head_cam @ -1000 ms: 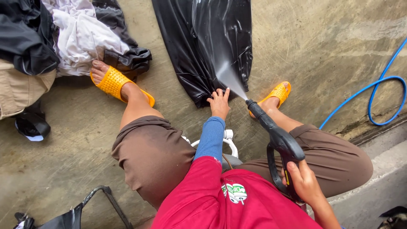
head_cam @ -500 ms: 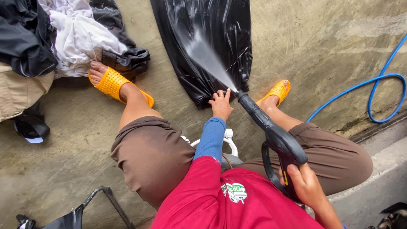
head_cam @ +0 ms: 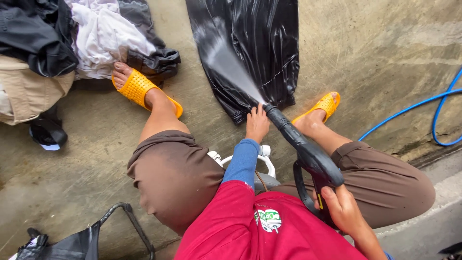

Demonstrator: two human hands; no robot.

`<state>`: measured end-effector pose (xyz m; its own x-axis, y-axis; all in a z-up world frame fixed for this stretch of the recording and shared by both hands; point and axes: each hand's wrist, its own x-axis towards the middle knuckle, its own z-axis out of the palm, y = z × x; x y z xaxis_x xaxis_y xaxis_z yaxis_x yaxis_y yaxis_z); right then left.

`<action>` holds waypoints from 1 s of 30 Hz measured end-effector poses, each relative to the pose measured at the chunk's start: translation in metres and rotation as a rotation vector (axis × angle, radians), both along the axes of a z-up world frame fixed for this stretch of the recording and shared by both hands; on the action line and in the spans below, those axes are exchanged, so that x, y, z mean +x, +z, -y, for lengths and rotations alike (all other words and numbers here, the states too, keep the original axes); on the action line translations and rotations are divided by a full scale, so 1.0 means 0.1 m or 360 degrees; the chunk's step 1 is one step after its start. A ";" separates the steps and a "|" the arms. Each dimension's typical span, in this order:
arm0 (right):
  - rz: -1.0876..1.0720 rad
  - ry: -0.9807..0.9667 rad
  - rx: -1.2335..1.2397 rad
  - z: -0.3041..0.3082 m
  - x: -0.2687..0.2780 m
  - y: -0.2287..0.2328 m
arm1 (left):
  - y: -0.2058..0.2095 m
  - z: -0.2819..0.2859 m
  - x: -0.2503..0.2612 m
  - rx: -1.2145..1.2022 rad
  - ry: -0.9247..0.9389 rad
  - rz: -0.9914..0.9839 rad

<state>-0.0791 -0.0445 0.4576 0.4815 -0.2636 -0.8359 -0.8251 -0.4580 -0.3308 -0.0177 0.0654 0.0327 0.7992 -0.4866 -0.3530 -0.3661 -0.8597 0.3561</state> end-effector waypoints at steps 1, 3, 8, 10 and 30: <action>0.0002 -0.0002 0.0009 0.03 -0.03 0.00 | 0.07 -0.12 -0.02 0.0009 -0.0002 0.0002; -0.0122 0.0007 -0.0077 0.09 -0.11 0.00 | 0.21 -0.35 -0.09 0.0174 0.0202 0.0358; -0.0355 -0.0029 -0.0111 0.10 -0.12 -0.15 | 0.17 -0.55 -0.13 0.0215 0.0112 -0.0369; -0.0423 -0.0017 -0.0099 0.03 -0.09 -0.22 | 0.21 -0.55 -0.07 0.0199 0.0124 -0.0533; -0.0130 -0.0080 -0.0076 0.08 -0.28 0.06 | -0.33 -0.49 -0.04 0.0067 0.0049 -0.0105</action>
